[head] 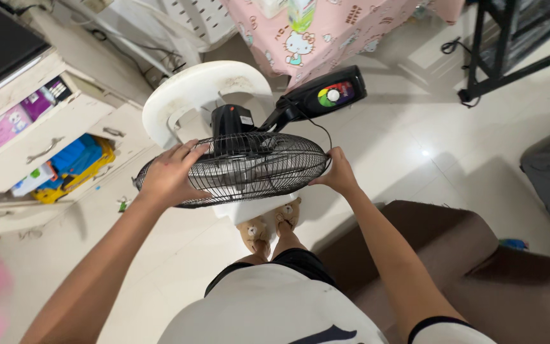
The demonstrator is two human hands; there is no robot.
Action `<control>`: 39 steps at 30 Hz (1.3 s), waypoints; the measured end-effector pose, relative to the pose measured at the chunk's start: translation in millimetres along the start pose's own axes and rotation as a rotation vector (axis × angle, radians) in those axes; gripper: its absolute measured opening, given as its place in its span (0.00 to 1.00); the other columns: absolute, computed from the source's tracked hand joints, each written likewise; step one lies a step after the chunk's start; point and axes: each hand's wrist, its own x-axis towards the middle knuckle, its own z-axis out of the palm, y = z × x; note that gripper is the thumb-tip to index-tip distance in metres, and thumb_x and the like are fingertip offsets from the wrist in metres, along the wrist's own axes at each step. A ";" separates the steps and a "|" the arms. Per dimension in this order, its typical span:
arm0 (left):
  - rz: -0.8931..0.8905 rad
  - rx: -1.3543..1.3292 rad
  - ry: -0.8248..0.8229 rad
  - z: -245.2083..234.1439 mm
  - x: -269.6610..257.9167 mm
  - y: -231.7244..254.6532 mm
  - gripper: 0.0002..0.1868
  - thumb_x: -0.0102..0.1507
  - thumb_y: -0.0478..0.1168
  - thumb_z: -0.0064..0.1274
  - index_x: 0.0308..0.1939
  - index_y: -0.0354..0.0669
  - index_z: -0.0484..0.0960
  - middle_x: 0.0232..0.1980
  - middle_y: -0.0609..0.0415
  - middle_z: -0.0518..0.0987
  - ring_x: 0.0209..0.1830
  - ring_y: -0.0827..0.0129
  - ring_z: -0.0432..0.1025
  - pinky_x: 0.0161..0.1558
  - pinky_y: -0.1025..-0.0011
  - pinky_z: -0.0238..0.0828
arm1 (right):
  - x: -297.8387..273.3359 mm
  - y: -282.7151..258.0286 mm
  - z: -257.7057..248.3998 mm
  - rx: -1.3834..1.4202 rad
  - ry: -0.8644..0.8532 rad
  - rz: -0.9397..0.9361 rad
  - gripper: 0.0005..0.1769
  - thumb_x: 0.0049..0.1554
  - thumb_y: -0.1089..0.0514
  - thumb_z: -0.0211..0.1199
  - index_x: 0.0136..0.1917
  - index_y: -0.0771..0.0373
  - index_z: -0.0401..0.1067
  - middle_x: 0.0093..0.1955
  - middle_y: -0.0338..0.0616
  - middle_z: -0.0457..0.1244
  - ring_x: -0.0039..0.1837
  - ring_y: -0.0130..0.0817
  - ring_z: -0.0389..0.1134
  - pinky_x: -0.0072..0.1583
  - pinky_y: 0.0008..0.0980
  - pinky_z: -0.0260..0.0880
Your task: The person disassembles a standing electric fan by removing the front grille, fan blades, and rear grille. They then wipe the motor housing with a tissue. The video ends before reassembly is shown.
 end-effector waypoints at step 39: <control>0.206 0.032 0.030 -8.9 31.6 -2.3 0.75 0.29 0.62 0.80 0.78 0.67 0.58 0.78 0.42 0.59 0.70 0.34 0.57 0.66 0.29 0.40 | 8.4 -184.9 -6.8 -0.133 0.104 -0.550 0.47 0.30 0.45 0.86 0.55 0.68 0.66 0.55 0.51 0.59 0.59 0.52 0.58 0.60 0.47 0.64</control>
